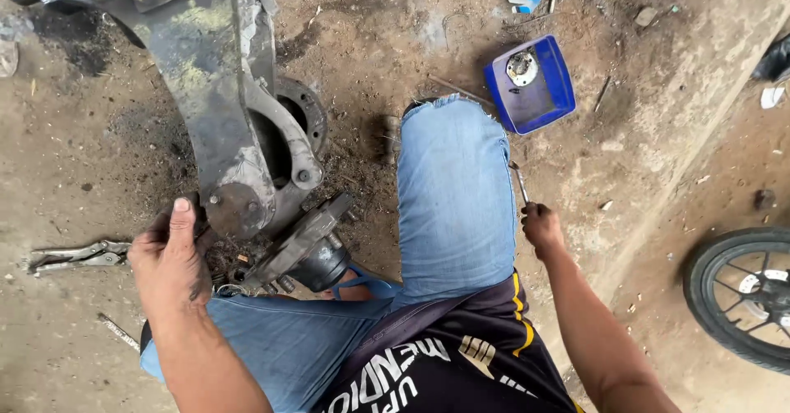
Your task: Repairing a mechanical component by removing bolts and a plate using a wrench and a metal rod.
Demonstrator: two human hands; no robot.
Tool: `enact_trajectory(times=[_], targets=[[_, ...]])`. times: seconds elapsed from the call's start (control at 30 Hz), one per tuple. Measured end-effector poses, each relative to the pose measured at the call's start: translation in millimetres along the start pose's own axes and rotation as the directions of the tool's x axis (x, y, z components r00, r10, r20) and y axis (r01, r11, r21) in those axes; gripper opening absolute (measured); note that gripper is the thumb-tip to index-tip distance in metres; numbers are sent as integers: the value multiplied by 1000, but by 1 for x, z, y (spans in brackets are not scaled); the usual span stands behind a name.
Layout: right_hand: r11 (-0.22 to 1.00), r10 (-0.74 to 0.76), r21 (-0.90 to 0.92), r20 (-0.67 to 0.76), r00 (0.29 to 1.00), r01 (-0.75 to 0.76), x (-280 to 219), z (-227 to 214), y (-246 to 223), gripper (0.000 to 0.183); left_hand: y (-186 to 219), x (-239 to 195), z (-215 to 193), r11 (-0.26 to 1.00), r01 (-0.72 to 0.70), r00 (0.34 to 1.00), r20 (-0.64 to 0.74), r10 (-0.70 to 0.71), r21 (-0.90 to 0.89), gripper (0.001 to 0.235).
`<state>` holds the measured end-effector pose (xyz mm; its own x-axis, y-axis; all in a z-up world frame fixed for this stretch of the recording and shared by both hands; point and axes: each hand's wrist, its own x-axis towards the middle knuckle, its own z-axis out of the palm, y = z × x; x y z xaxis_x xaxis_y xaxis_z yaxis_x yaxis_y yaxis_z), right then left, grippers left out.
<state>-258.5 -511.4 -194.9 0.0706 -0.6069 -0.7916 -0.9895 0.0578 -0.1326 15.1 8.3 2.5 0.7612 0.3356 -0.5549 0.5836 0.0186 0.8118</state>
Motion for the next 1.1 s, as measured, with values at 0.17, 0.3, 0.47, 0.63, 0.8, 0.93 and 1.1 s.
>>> enact_trajectory(times=[0.17, 0.3, 0.47, 0.63, 0.8, 0.93, 1.1], targets=[[972, 106, 227, -219, 970, -55, -10, -3, -40, 53, 1, -2, -7, 985, -57, 994, -79, 71, 166, 30], [913, -302, 144, -390, 870, 381, 33, -16, -86, 46, -10, 0, -22, 959, -113, 985, -95, 142, 260, 27], [918, -373, -252, -286, 882, 307, 52, -33, -123, 34, 8, -14, -18, 969, -98, 985, -118, 128, 228, 25], [855, -500, -321, -299, 813, 408, 95, -54, -126, 31, 27, -34, 15, 900, 89, 984, -175, -15, 426, 27], [946, -324, -103, -281, 903, 308, 133, -66, -167, 61, 7, -18, 4, 994, 16, 992, -129, -2, 106, 31], [968, -246, -94, -209, 946, 231, 155, -84, -173, 28, 20, -23, 17, 992, -6, 997, -77, 16, 129, 34], [444, 46, -884, -136, 990, -143, 218, -116, -153, 45, 39, -31, 23, 936, -29, 999, -19, 38, 352, 40]])
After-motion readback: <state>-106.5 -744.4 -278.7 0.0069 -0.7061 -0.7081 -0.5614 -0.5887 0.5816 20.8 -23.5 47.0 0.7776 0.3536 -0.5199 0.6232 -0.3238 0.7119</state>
